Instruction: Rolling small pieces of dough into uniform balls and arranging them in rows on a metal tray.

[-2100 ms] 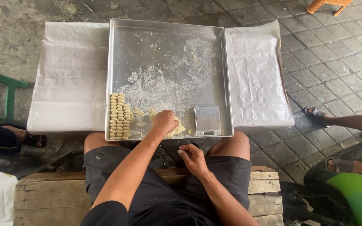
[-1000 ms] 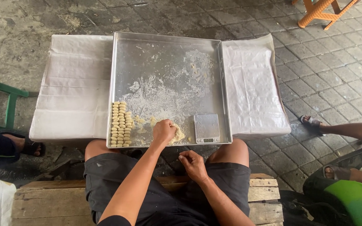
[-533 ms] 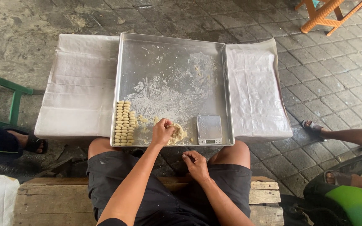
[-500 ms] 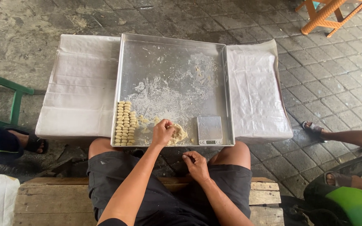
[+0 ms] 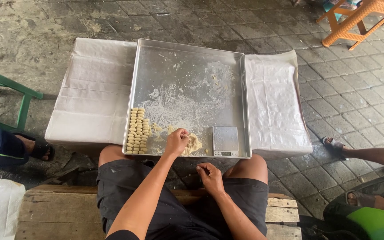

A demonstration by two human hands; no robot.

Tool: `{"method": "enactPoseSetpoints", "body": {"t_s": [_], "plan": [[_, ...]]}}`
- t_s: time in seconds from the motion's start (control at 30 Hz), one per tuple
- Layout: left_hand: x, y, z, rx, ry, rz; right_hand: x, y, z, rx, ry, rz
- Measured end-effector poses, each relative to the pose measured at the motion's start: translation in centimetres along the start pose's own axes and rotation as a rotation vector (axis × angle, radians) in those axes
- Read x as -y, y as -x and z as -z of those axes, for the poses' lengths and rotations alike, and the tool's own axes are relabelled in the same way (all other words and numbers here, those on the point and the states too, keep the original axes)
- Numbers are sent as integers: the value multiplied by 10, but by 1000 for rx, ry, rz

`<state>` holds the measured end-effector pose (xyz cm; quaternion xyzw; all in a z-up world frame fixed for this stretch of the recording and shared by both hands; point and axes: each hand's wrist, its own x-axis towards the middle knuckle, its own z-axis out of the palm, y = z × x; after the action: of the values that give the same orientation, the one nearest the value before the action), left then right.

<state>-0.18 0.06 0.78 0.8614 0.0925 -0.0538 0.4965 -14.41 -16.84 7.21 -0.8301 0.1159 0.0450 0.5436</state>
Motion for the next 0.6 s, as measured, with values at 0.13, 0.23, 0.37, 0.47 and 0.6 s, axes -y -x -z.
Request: {"method": "enactPoseSetpoints", "body": {"t_s": [0.13, 0.23, 0.37, 0.47, 0.6], "plan": [[-13, 4, 9, 34, 60, 72, -2, -2, 0, -8, 1, -12], [18, -12, -10, 43, 153, 104, -1, -2, 0, -13, -5, -9], [6, 0, 14, 14, 320, 206, -3, -2, -1, -9, -4, 0], [-32, 30, 48, 90, 424, 116, -16, -4, 0, 15, -87, 19], [-63, 77, 81, 227, 483, 39, -6, 3, 5, 35, -184, 96]]}}
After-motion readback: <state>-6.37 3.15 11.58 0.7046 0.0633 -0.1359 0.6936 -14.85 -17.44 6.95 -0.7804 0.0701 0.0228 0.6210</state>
